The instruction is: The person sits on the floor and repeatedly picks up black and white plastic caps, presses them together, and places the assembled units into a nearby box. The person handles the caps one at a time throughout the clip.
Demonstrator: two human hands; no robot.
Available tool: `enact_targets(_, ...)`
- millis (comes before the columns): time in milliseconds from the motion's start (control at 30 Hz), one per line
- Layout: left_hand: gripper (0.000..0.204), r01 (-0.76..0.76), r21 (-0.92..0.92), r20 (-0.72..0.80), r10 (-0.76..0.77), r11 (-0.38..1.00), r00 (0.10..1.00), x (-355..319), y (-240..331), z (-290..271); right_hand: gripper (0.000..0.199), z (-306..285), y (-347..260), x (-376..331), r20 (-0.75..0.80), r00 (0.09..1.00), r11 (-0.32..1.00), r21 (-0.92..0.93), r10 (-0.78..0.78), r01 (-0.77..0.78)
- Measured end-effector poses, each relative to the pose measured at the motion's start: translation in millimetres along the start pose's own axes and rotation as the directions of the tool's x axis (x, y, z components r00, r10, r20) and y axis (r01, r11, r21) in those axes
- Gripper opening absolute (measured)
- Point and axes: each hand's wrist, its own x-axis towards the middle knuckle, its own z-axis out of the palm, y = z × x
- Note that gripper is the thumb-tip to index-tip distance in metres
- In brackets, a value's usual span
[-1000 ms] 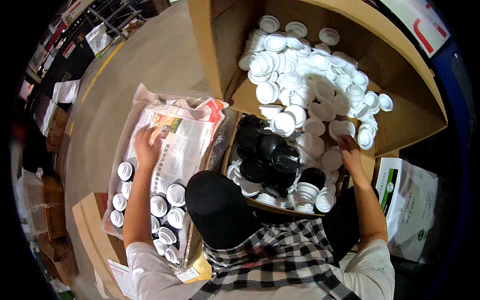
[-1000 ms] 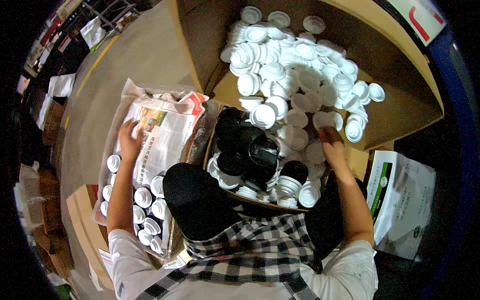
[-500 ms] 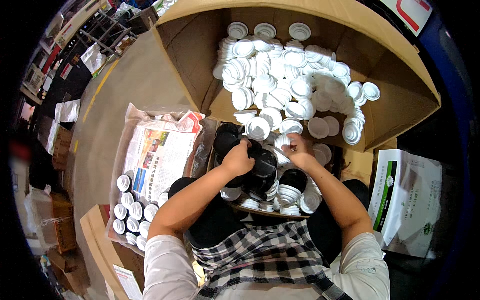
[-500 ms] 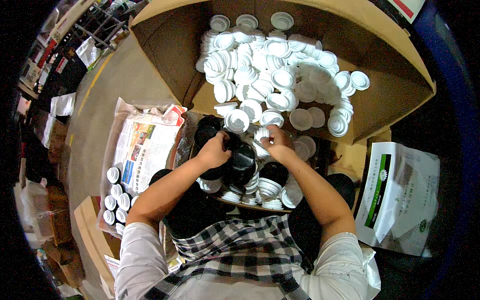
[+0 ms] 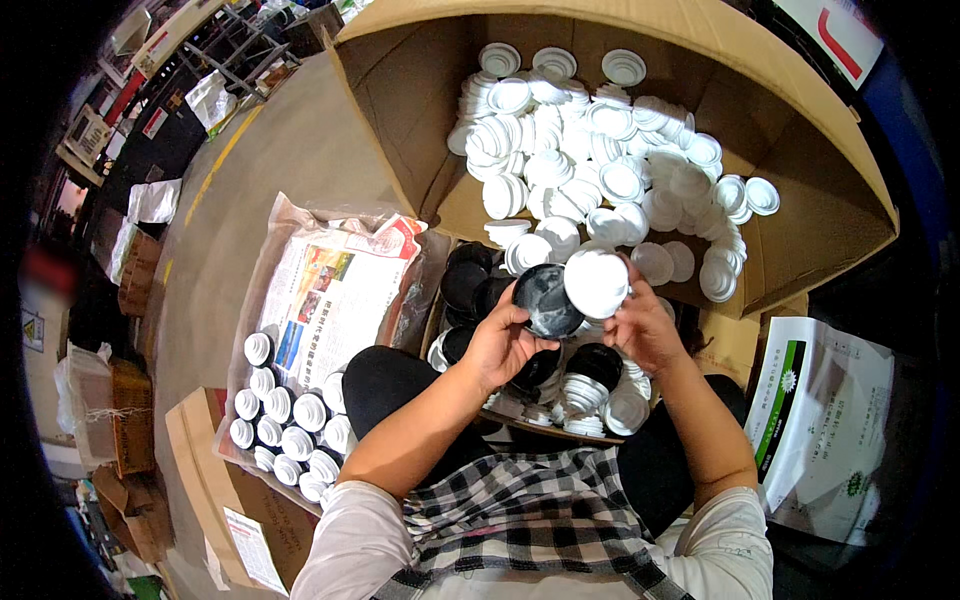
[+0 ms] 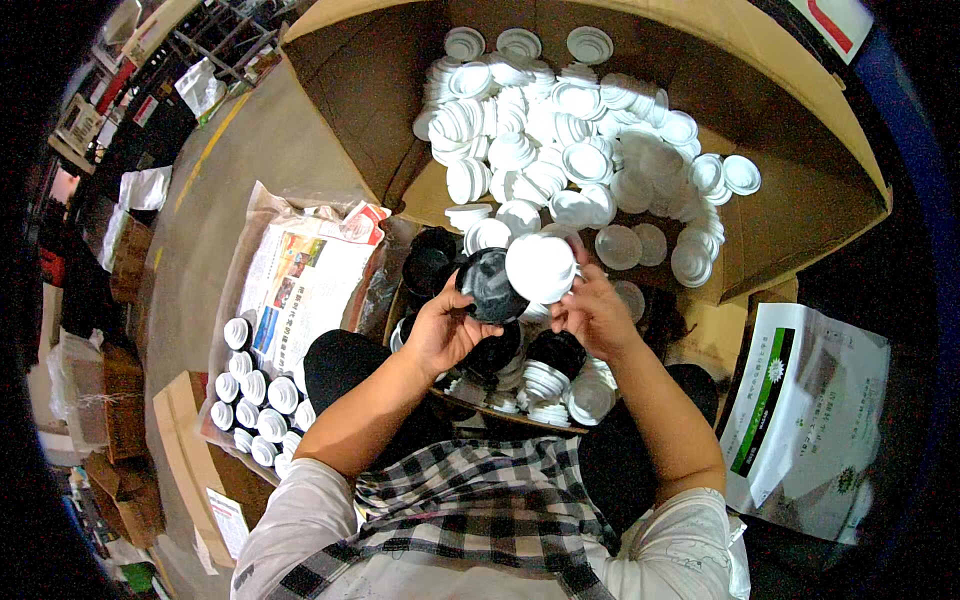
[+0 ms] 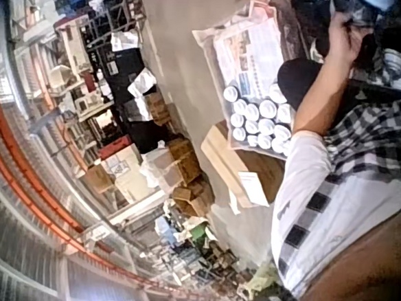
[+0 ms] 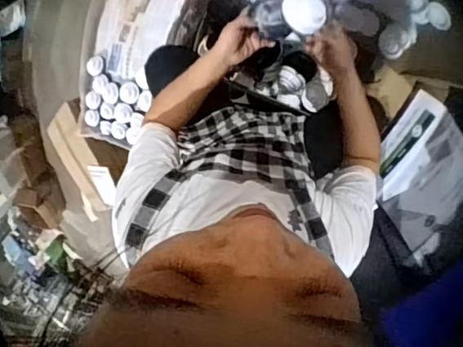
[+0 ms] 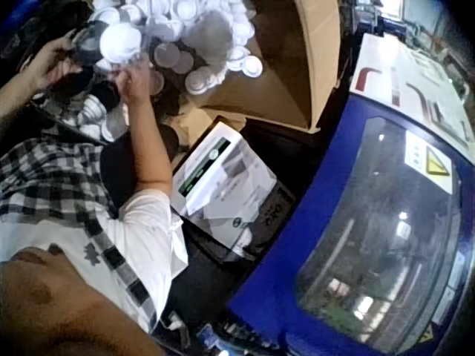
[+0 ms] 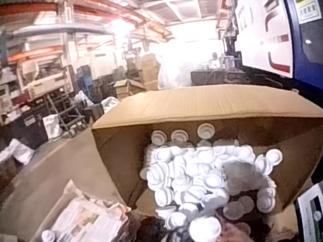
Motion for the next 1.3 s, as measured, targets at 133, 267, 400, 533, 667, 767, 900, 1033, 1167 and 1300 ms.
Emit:
enact_targets(133,0.043,0.029,-0.086,0.130,-0.017,0.996,0.991,2,2,12,0.086,0,10,1,0.006,1.000,0.959,-0.284,0.018,-0.015)
enact_targets(267,0.044,-0.023,-0.053,0.127,0.030,0.998,0.992,-2,1,19,0.089,-3,16,4,-0.052,0.997,0.972,-0.224,0.056,-0.066)
enact_targets(400,0.046,-0.064,-0.056,0.135,0.071,0.996,0.988,-4,2,19,0.089,1,16,2,-0.045,0.985,0.912,-0.386,-0.167,0.137)
enact_targets(533,0.047,-0.029,-0.147,0.206,0.060,0.989,0.977,-4,2,20,0.084,8,13,-3,0.220,0.897,0.636,-0.641,-0.384,0.430)
enact_targets(667,0.048,-0.027,-0.116,0.179,0.048,0.993,0.983,-6,1,20,0.081,13,10,-5,0.414,0.795,0.350,-0.737,-0.442,0.578)
enact_targets(767,0.047,-0.044,-0.050,0.169,0.052,0.998,0.984,-7,1,18,0.080,16,8,-5,0.505,0.745,0.236,-0.735,-0.437,0.636)
enact_targets(900,0.046,-0.022,0.011,0.106,0.020,1.000,0.994,-6,1,18,0.079,21,5,-10,0.531,0.745,0.106,-0.781,-0.404,0.615)
enact_targets(1033,0.049,-0.036,0.129,0.116,0.021,0.991,0.993,-6,-1,23,0.081,27,4,-12,0.542,0.748,0.014,-0.807,-0.383,0.591)
enact_targets(1167,0.052,-0.050,0.220,0.106,0.027,0.974,0.994,-8,0,30,0.081,28,5,-11,0.526,0.755,0.024,-0.814,-0.392,0.580)
enact_targets(1300,0.054,-0.071,0.259,0.140,0.035,0.963,0.989,-9,1,34,0.081,27,7,-10,0.536,0.752,-0.007,-0.816,-0.384,0.578)
